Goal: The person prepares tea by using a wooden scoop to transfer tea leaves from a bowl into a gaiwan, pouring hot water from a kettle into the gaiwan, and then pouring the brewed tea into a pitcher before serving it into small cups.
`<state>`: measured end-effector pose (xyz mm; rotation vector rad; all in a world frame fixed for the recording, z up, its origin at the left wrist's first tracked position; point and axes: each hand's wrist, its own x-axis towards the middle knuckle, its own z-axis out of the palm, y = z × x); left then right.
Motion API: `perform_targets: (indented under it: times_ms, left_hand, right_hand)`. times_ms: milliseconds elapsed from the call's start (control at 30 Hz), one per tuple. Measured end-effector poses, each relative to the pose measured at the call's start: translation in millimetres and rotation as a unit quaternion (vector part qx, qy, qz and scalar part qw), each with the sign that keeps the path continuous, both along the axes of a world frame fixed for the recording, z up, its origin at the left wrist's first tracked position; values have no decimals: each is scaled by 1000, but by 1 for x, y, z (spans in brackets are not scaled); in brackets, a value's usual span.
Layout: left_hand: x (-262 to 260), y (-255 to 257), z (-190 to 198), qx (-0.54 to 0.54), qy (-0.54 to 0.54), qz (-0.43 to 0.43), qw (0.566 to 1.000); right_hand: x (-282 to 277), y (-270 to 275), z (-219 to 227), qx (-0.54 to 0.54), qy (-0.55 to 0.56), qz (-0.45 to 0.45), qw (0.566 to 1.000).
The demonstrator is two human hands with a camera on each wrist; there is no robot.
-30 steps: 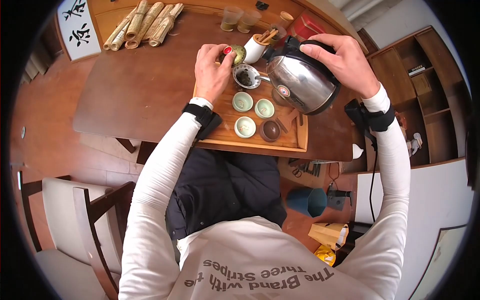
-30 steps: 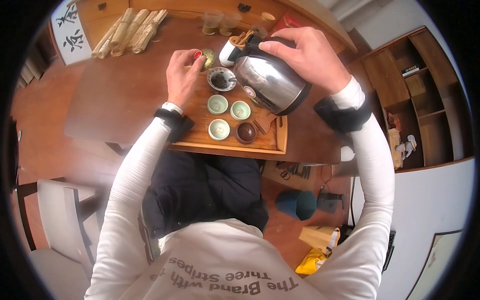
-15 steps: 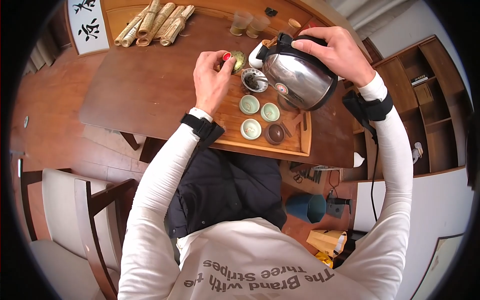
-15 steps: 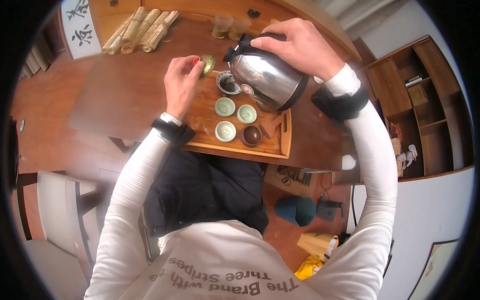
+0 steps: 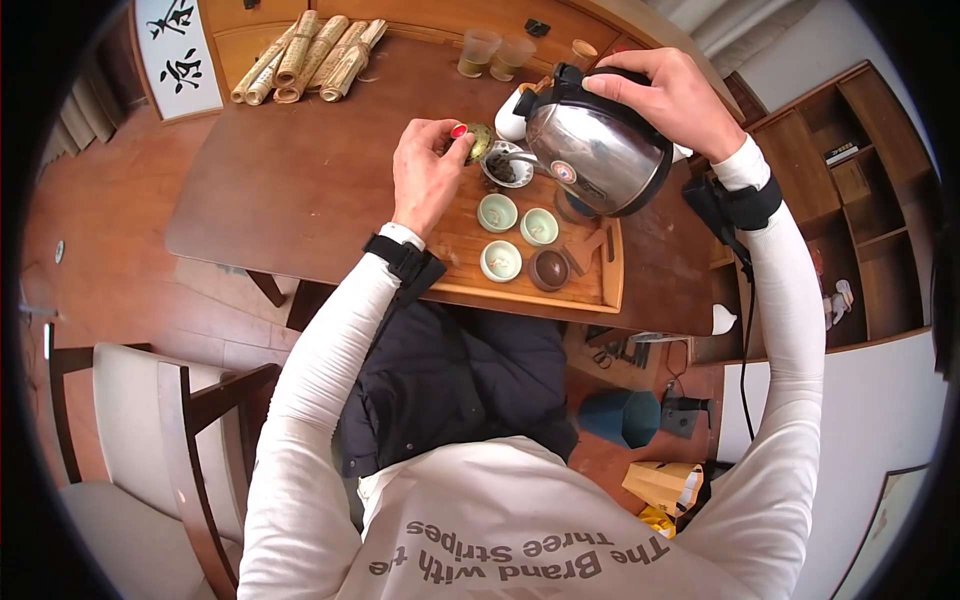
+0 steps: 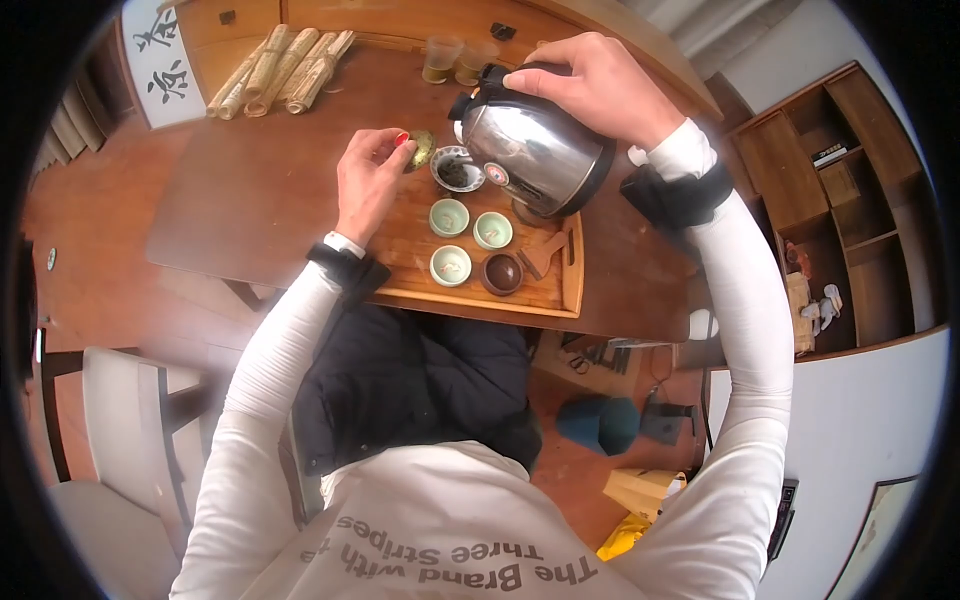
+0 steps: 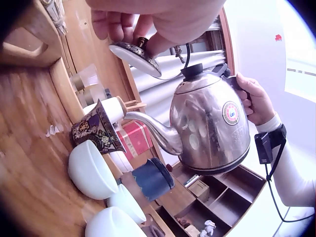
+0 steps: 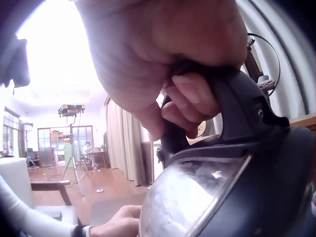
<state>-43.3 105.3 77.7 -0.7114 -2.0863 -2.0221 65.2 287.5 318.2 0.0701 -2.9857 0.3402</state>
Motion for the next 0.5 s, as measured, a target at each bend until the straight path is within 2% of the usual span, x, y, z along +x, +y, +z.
perform_targets:
  times_ms: [133,267,500]
  left_hand:
    - [-2,-4,3,-21,1,-5,1000]
    - [-3,-2,3,-35,10,-4,999]
    - [2,6,7,-47,3,-23,999]
  right_hand:
    - [6,6,-2,25,12,5,1000]
    - [11,13,-10,-6,1,-10,1000]
    - [13,14,-15,-16,47,4,999]
